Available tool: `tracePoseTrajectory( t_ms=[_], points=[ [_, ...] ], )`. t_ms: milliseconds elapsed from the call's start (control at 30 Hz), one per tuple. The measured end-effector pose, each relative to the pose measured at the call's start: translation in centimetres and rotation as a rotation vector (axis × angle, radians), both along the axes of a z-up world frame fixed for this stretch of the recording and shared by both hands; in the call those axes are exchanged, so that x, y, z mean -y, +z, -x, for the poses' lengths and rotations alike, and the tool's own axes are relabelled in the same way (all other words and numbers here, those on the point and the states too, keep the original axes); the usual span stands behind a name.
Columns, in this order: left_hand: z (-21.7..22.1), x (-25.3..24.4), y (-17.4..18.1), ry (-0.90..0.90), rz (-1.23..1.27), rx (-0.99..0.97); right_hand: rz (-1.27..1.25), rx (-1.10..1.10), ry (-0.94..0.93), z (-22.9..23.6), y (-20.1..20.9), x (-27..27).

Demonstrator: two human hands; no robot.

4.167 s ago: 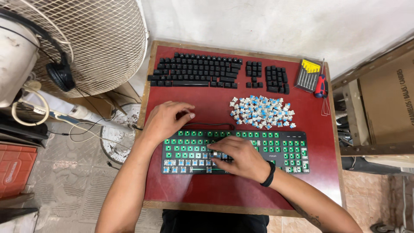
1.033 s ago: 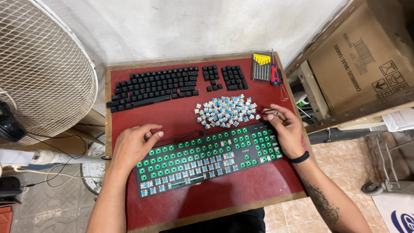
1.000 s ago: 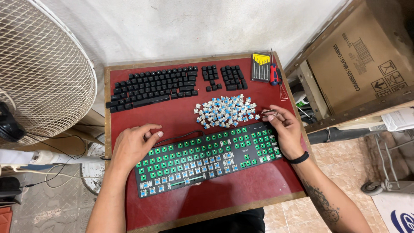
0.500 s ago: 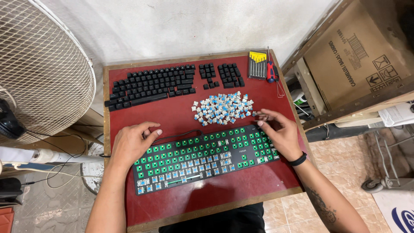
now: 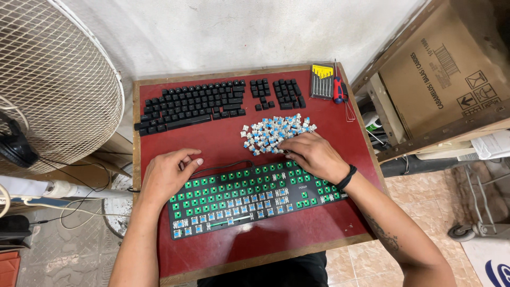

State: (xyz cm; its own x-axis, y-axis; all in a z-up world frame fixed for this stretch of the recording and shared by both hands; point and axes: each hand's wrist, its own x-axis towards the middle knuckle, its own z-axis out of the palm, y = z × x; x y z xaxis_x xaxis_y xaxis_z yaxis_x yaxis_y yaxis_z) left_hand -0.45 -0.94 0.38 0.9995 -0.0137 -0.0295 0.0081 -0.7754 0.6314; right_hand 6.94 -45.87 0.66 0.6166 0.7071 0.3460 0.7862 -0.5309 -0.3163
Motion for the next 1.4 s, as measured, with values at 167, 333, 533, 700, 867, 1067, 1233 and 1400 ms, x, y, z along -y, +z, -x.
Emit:
tracePoseTrajectory(
  t_ms=[167,333,533,700,867,1067,1233,1400],
  points=[
    [0.0,-0.1,-0.1,-0.002,0.003,-0.011,-0.007,0.029,-0.020,-0.2,-0.1,0.1],
    [0.0,-0.1,0.0,0.000,0.002,-0.024,-0.042,-0.024,-0.015,0.2,0.0,-0.2],
    [0.2,-0.1,0.2,0.002,0.003,0.000,-0.030,0.010,-0.029,-0.2,-0.3,-0.2],
    [0.0,-0.2,-0.4,-0.007,0.014,0.001,-0.100,-0.113,0.002,1.2,2.5,-1.2],
    [0.0,-0.2,-0.1,-0.015,0.011,0.010,-0.254,-0.416,-0.043,1.3,2.2,0.6],
    [-0.1,-0.3,-0.6,-0.018,0.007,0.020,-0.297,-0.521,-0.008,0.2,0.6,-0.3],
    [0.1,-0.3,-0.4,-0.016,0.003,0.010,-0.296,-0.513,0.010,-1.3,0.1,-1.0],
    [-0.1,-0.3,-0.4,-0.013,-0.004,-0.002,-0.303,-0.502,0.006,-0.6,1.9,-1.8]
  ],
)
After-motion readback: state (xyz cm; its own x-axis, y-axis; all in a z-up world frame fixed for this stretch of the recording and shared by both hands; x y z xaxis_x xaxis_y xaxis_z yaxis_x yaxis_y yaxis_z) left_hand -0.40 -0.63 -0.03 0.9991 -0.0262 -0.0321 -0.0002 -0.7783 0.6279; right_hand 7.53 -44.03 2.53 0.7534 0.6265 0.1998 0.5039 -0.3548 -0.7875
